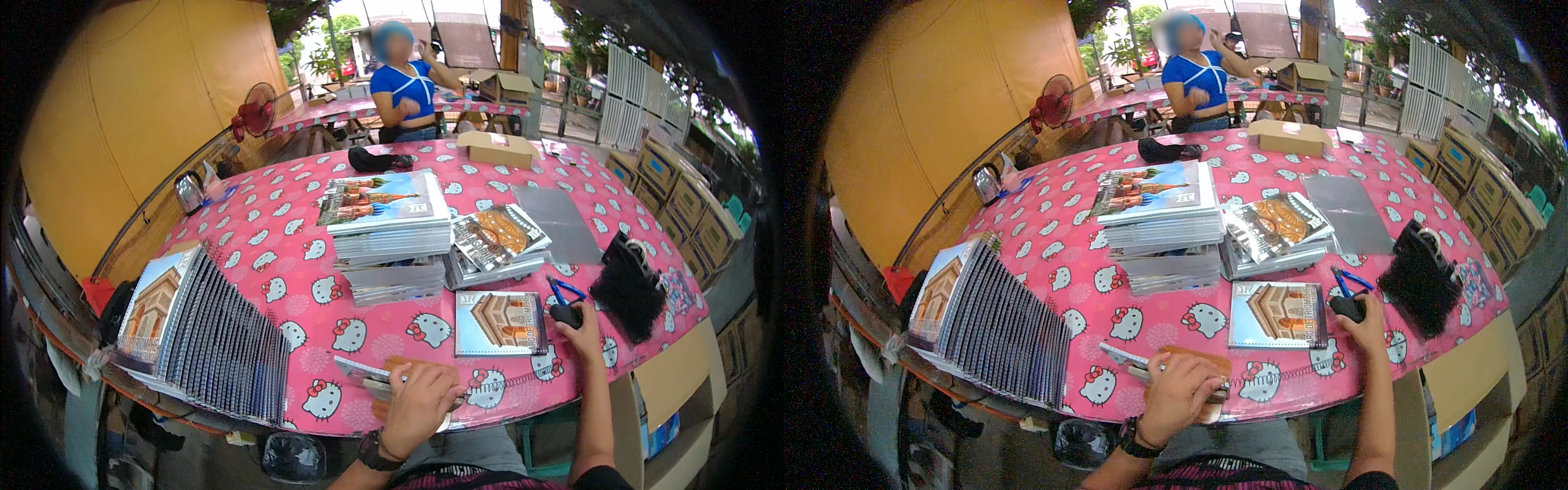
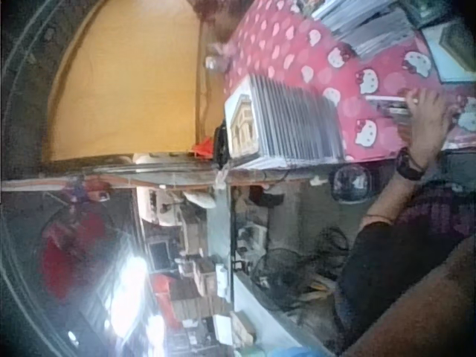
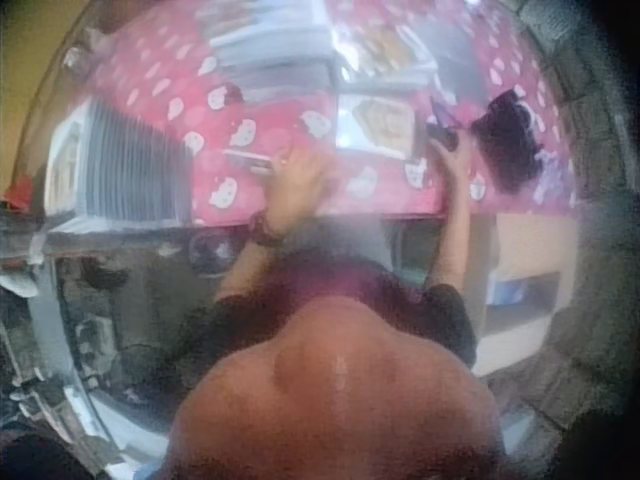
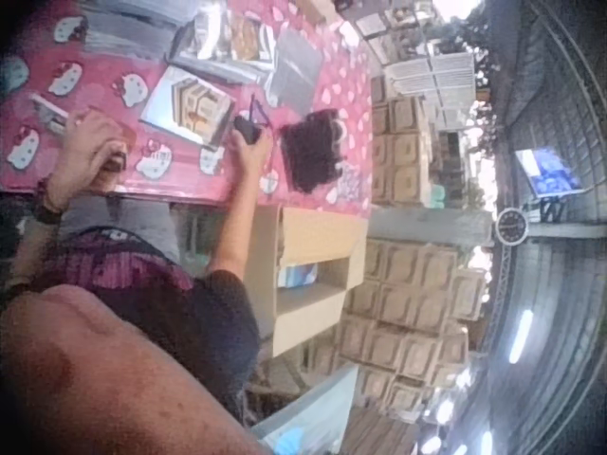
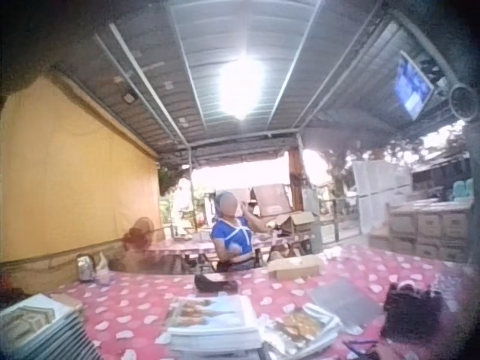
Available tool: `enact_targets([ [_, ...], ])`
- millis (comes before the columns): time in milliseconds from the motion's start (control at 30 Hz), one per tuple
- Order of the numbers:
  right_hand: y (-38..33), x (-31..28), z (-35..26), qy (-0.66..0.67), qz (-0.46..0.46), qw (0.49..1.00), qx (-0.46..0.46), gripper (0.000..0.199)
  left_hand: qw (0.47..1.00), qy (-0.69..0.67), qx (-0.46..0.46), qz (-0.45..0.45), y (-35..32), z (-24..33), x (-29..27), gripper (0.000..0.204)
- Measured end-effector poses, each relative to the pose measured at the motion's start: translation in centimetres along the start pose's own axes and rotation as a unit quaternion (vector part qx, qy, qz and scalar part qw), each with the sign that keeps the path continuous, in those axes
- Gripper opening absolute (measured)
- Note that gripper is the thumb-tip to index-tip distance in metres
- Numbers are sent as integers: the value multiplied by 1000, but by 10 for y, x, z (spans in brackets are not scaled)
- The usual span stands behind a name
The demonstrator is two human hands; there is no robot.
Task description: The person threads a plastic spiral through the punched holes of a notebook, twists the ends of the spiral to secure it, and then stacks the finished notebook onto a pile.
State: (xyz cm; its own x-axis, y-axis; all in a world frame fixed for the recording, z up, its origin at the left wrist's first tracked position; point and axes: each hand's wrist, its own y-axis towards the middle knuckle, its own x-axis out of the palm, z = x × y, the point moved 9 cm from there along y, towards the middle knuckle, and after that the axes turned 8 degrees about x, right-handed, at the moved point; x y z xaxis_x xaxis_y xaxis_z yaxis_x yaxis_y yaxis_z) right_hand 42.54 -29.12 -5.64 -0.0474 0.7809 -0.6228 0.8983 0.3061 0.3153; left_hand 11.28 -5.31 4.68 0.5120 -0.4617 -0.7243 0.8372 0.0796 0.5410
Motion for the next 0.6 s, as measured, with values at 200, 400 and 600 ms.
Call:
enact_targets([
  [200, -63, 39, -104, 436, -282, 851, 80, 72, 1000, 4, 15, 11, 0, 0, -5, 18],
  [400, -117, 114, -129, 586, -411, 683, 147, 81, 999, -14, 46, 18, 6, 5, -11, 21],
  [600, -136, 137, -149, 611, -436, 646, 137, 86, 998, 5, 57, -22, 0, -1, -3, 26],
])
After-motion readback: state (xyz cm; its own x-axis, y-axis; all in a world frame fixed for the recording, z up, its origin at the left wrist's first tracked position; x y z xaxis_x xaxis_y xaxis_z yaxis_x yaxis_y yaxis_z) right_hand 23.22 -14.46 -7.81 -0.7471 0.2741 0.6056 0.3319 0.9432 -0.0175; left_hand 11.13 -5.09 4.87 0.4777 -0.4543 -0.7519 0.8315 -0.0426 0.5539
